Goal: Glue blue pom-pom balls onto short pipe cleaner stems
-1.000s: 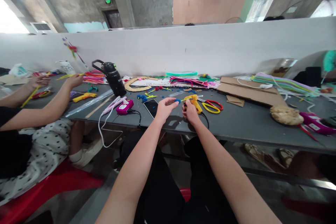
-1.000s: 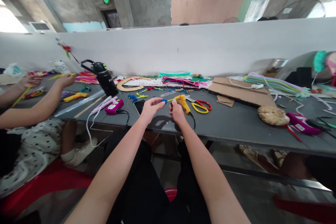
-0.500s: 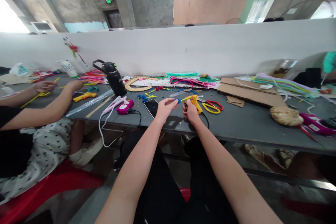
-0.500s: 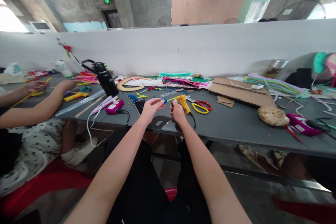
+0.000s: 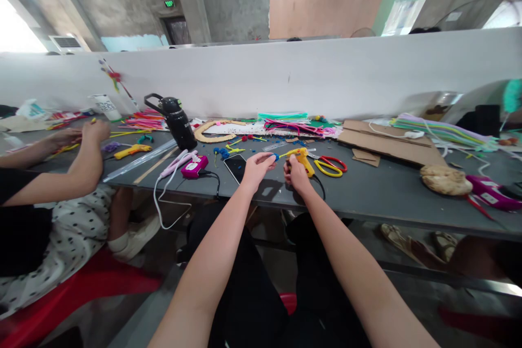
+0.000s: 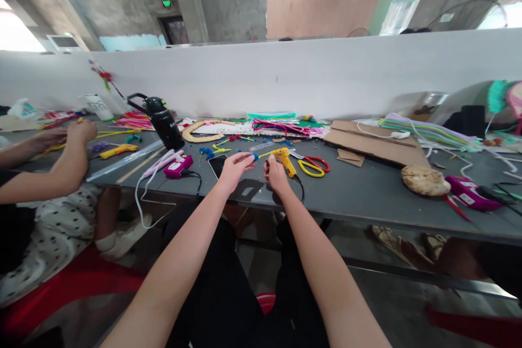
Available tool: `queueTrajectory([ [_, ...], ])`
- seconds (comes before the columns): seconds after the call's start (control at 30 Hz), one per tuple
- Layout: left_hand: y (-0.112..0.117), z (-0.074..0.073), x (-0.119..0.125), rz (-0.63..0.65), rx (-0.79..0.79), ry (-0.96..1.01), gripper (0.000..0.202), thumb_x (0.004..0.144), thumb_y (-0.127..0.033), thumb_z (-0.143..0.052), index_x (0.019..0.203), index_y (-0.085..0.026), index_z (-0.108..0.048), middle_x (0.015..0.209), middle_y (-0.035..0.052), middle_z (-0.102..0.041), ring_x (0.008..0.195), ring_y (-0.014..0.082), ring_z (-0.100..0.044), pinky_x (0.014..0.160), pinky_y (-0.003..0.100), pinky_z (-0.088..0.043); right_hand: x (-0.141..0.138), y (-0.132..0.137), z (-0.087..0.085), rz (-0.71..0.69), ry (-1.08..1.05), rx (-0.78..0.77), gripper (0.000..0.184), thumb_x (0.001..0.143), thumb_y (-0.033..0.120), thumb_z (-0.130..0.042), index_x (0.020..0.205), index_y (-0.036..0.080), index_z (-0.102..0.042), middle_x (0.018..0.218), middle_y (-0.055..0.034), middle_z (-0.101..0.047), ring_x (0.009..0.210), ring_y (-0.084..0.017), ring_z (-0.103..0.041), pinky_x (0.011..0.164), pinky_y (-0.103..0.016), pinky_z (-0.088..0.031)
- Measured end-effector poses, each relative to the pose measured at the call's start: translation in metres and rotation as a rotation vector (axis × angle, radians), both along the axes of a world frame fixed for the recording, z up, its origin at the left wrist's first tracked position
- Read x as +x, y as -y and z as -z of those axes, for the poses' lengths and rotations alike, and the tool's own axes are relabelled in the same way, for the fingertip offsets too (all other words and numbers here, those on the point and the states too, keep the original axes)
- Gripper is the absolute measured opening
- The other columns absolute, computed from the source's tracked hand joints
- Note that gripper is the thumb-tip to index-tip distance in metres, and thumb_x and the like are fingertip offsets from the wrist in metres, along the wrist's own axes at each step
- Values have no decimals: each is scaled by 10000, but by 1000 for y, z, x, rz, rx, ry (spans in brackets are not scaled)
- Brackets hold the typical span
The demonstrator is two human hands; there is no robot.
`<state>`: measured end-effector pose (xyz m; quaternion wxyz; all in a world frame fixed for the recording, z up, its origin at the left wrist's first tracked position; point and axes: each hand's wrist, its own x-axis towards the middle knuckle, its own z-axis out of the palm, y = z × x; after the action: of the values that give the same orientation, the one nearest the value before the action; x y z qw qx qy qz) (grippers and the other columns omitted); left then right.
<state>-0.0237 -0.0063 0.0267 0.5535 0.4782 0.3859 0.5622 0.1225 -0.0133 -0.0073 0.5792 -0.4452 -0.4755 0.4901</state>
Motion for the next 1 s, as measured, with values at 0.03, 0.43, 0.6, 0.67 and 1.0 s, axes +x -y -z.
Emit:
queueTrajectory([
  [0.03,0,0,0,3,3,4,393,628,-361,-829,913,-117,-715,820,89,-725,751,191,-689,851,411,-557,0,0,0,-25,14,-5,572,875,701,-368,592,206,-411,413,45,-333,342,-72,-281,330,-190,-237],
  [0.43,-1,3,0,17,21,79,357,658,-322,-810,934,-116,-715,818,81,-726,762,196,-706,895,438,-548,0,-1,0,103,-43,-3,575,894,692,-309,587,211,-386,410,44,-331,341,-72,-266,333,-195,-218],
  [0.6,0,2,1,19,4,77,328,677,-296,-796,940,-115,-720,822,91,-728,767,204,-712,898,437,-547,-1,0,0,32,60,22,574,870,708,-364,590,209,-407,414,36,-354,353,-80,-308,347,-208,-246],
  [0.67,0,2,1,25,7,81,336,669,-301,-803,934,-112,-719,821,90,-728,772,205,-711,895,432,-548,-1,1,0,71,11,12,575,885,702,-323,591,212,-389,413,43,-335,349,-76,-276,346,-207,-223],
  [1.0,0,5,0,24,32,-34,460,599,-292,-849,995,-101,-714,846,87,-728,758,178,-687,871,397,-547,0,0,2,8,16,7,574,885,699,-333,597,207,-403,421,43,-329,353,-76,-285,356,-210,-222],
])
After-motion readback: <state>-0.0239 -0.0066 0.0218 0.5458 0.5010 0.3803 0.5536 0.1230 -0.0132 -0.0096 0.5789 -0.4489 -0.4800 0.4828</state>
